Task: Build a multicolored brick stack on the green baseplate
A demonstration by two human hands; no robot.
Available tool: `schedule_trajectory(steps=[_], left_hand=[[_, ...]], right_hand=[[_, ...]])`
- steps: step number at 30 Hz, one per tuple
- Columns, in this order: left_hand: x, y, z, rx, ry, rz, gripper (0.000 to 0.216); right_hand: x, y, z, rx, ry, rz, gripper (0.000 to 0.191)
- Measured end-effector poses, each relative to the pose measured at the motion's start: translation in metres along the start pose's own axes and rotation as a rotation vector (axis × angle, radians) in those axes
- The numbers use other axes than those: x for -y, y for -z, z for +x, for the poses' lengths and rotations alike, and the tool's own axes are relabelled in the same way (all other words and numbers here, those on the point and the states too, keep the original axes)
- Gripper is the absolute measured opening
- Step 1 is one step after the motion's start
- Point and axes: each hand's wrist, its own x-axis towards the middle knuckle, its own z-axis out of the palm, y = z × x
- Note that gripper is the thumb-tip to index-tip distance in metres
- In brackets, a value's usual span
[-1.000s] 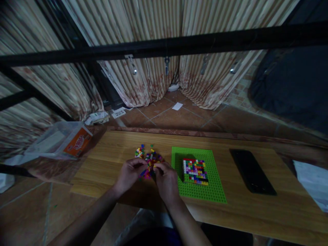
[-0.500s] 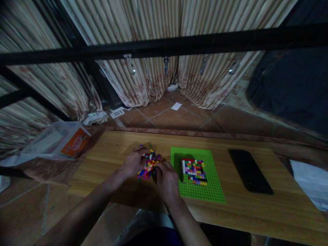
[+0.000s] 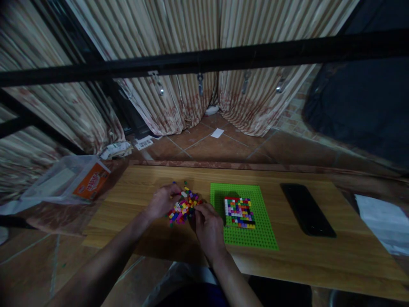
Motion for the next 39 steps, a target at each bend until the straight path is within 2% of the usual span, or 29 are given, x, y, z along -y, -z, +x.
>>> schedule_trajectory(steps=[3, 6, 10, 12, 16, 20, 25, 31, 35, 39], left_hand=[[-0.002, -0.001, -0.007, -0.055, 0.07, -0.411, 0.009], [-0.014, -0.008, -0.021, -0.115, 0.197, -0.891, 0.03], [-0.038, -0.022, -0.046, -0.121, 0.379, -1.227, 0.035], [-0.047, -0.027, -0.054, -0.122, 0.406, -1.253, 0.034], [-0.053, -0.028, -0.056, -0.091, 0.378, -1.127, 0.031], [-0.048, -0.015, -0.047, -0.109, 0.235, -0.969, 0.033], [-0.043, -0.005, -0.042, 0.035, 0.096, -0.809, 0.029], [-0.05, -0.022, -0.05, -0.015, 0.181, -0.915, 0.03], [-0.052, -0.032, -0.052, -0.09, 0.232, -0.992, 0.032], [-0.05, -0.033, -0.05, -0.067, 0.34, -1.206, 0.034]], right_hand=[[0.004, 0.0, 0.001, -0.029, -0.039, 0.057, 0.019], [0.011, -0.003, 0.003, -0.039, -0.105, 0.143, 0.019], [0.02, -0.009, 0.006, -0.017, -0.22, 0.315, 0.023], [0.022, -0.011, 0.006, -0.012, -0.255, 0.398, 0.022], [0.022, -0.01, 0.008, -0.02, -0.244, 0.463, 0.02], [0.023, 0.0, 0.011, 0.019, -0.191, 0.374, 0.017], [0.029, 0.006, 0.015, 0.147, -0.208, 0.343, 0.017], [0.037, -0.006, 0.013, 0.05, -0.357, 0.615, 0.023], [0.04, -0.009, 0.012, 0.029, -0.368, 0.647, 0.025], [0.035, -0.012, 0.013, 0.055, -0.354, 0.656, 0.025]])
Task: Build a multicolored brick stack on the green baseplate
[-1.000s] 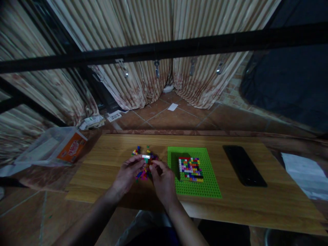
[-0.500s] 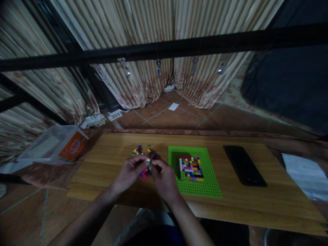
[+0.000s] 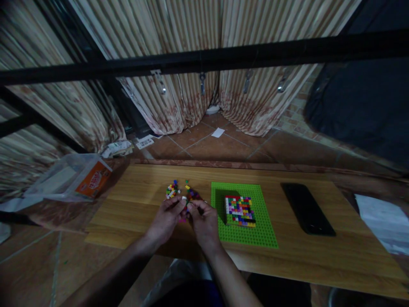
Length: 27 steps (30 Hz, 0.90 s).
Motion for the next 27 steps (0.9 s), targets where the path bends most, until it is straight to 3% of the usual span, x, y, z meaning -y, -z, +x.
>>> schedule_trajectory(steps=[3, 6, 9, 12, 16, 22, 27], left_hand=[[-0.002, 0.003, 0.003, -0.037, 0.056, -0.145, 0.039], [-0.003, 0.007, 0.005, -0.125, 0.075, -0.185, 0.044], [-0.003, 0.009, 0.006, -0.161, 0.082, -0.161, 0.047], [-0.002, 0.011, 0.008, -0.173, 0.081, -0.125, 0.048], [-0.001, 0.014, 0.009, -0.198, 0.058, -0.078, 0.046], [0.006, 0.011, 0.007, -0.152, 0.011, -0.083, 0.039], [0.012, 0.008, 0.002, -0.153, -0.027, -0.081, 0.036]], right_hand=[[-0.008, 0.003, 0.007, -0.035, 0.026, -0.103, 0.024], [-0.013, 0.006, 0.015, -0.088, 0.089, -0.426, 0.019], [-0.015, 0.007, 0.024, -0.049, 0.188, -0.744, 0.018], [-0.016, 0.006, 0.028, -0.007, 0.242, -0.855, 0.022], [-0.014, 0.006, 0.027, -0.023, 0.23, -0.737, 0.023], [-0.011, 0.002, 0.022, -0.003, 0.042, -0.338, 0.027], [-0.008, 0.0, 0.017, 0.001, 0.003, -0.211, 0.023]])
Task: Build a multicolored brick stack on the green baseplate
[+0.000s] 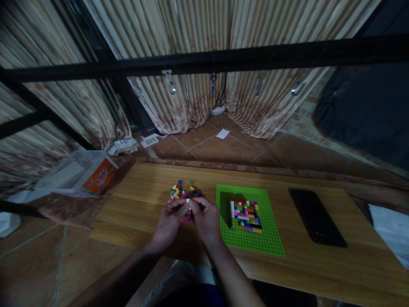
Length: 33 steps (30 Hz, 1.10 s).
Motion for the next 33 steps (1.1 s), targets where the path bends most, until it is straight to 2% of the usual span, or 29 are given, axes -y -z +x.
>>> schedule_trajectory(steps=[5, 8, 11, 16, 21, 26, 29, 33], left_hand=[[0.002, 0.003, -0.004, 0.048, 0.034, -0.013, 0.036], [0.001, 0.006, -0.003, 0.079, 0.043, 0.013, 0.033], [-0.001, 0.013, 0.006, 0.076, -0.006, 0.171, 0.027], [-0.009, 0.027, 0.029, 0.055, -0.24, 0.681, 0.014], [-0.02, 0.029, 0.046, 0.061, -0.371, 1.05, 0.014], [-0.036, 0.036, 0.067, -0.071, -0.433, 1.187, 0.026], [-0.04, 0.048, 0.08, -0.024, -0.455, 1.242, 0.032], [-0.036, 0.058, 0.089, 0.088, -0.551, 1.222, 0.029]], right_hand=[[-0.003, 0.0, -0.003, 0.006, -0.093, 0.185, 0.025], [-0.008, 0.0, -0.001, 0.008, -0.14, 0.197, 0.027], [-0.01, 0.002, 0.003, -0.015, -0.053, 0.029, 0.024], [-0.012, 0.003, 0.012, -0.061, 0.197, -0.355, 0.018], [-0.017, 0.002, 0.016, -0.023, 0.27, -0.486, 0.023], [-0.014, 0.009, 0.011, -0.056, 0.293, -0.448, 0.022], [-0.011, 0.014, 0.006, -0.066, 0.305, -0.422, 0.021], [-0.01, 0.015, -0.001, -0.068, 0.297, -0.398, 0.021]])
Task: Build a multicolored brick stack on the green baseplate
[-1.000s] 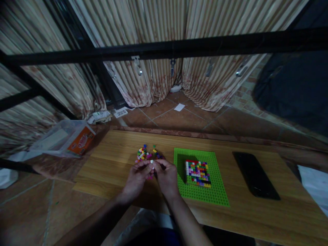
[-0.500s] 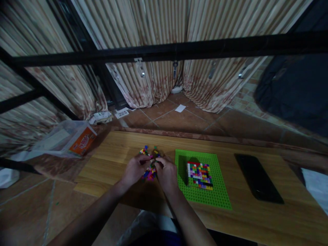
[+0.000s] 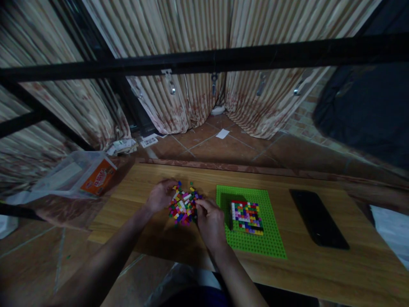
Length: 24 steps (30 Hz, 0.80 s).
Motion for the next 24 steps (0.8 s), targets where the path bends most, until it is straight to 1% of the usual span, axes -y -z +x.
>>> schedule_trajectory(steps=[2, 6, 9, 12, 15, 16, 19, 21, 24], left_hand=[[0.001, -0.002, 0.0, 0.01, -0.038, 0.005, 0.026], [0.0, -0.003, 0.0, 0.046, -0.059, 0.058, 0.019], [-0.002, -0.001, 0.0, 0.063, -0.073, 0.097, 0.016], [-0.008, 0.005, -0.005, 0.054, -0.1, 0.061, 0.014], [-0.024, 0.012, -0.017, 0.04, -0.121, -0.045, 0.011], [-0.032, 0.014, -0.023, 0.056, -0.126, -0.096, 0.01], [-0.056, 0.017, -0.042, 0.169, -0.109, -0.243, 0.011], [-0.068, 0.015, -0.054, 0.213, -0.099, -0.314, 0.01], [-0.078, 0.007, -0.068, 0.212, -0.022, -0.399, 0.011]], right_hand=[[0.001, -0.001, -0.003, 0.004, -0.005, 0.014, 0.021], [0.003, -0.001, -0.006, 0.007, -0.016, 0.034, 0.02], [0.002, 0.0, -0.008, 0.004, -0.025, 0.043, 0.02], [0.0, 0.002, -0.01, -0.004, -0.034, 0.052, 0.02], [0.001, 0.003, -0.012, -0.013, -0.053, 0.089, 0.02], [0.002, 0.003, -0.012, -0.013, -0.067, 0.111, 0.021], [0.007, 0.001, -0.014, 0.01, -0.11, 0.196, 0.024], [0.011, -0.001, -0.015, 0.04, -0.12, 0.248, 0.023], [0.016, -0.001, -0.02, 0.043, -0.113, 0.282, 0.017]])
